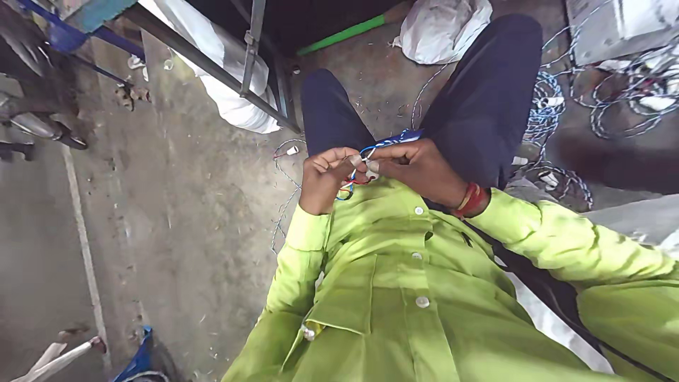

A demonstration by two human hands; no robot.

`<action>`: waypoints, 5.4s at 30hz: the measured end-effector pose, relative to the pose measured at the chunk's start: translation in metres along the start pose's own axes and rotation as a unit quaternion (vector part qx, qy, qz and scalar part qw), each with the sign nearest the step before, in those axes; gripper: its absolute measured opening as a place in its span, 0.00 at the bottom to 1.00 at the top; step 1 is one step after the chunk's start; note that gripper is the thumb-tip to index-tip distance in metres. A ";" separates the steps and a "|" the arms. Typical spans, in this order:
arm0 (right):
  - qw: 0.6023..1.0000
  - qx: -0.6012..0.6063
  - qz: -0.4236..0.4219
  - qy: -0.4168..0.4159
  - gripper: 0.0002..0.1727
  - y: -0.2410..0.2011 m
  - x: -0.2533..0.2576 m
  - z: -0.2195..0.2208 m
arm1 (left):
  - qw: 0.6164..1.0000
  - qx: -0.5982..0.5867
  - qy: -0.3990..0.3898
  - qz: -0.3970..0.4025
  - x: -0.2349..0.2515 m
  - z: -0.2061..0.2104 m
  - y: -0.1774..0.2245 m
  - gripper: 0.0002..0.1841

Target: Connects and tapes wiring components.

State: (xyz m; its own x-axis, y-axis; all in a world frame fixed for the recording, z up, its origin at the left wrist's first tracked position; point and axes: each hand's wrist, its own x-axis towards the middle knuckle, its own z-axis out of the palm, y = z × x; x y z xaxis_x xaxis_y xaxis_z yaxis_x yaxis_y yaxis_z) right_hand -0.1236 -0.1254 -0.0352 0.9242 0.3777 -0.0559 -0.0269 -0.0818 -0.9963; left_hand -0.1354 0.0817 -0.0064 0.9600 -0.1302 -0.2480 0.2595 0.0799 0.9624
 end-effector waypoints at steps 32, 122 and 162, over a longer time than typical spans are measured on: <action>0.954 0.218 0.194 -0.072 0.10 -0.021 0.007 -0.019 | 0.860 0.315 -0.020 0.400 -0.002 -0.011 -0.030 0.08; 0.994 0.104 -0.022 -0.019 0.08 -0.014 0.018 -0.008 | 0.981 0.102 -0.007 0.166 -0.013 0.007 -0.012 0.09; 0.940 0.276 0.085 -0.183 0.16 -0.017 0.022 -0.048 | 0.907 0.191 0.029 0.373 -0.012 0.010 -0.034 0.07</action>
State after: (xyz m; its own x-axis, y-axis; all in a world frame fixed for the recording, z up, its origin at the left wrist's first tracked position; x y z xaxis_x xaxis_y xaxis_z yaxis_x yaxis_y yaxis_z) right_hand -0.0848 -0.1597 -0.0163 0.6987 0.7024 -0.1359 -0.4496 0.2833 -0.8471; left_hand -0.1565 0.0704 -0.0352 0.8598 -0.1278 0.4944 -0.5107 -0.2248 0.8299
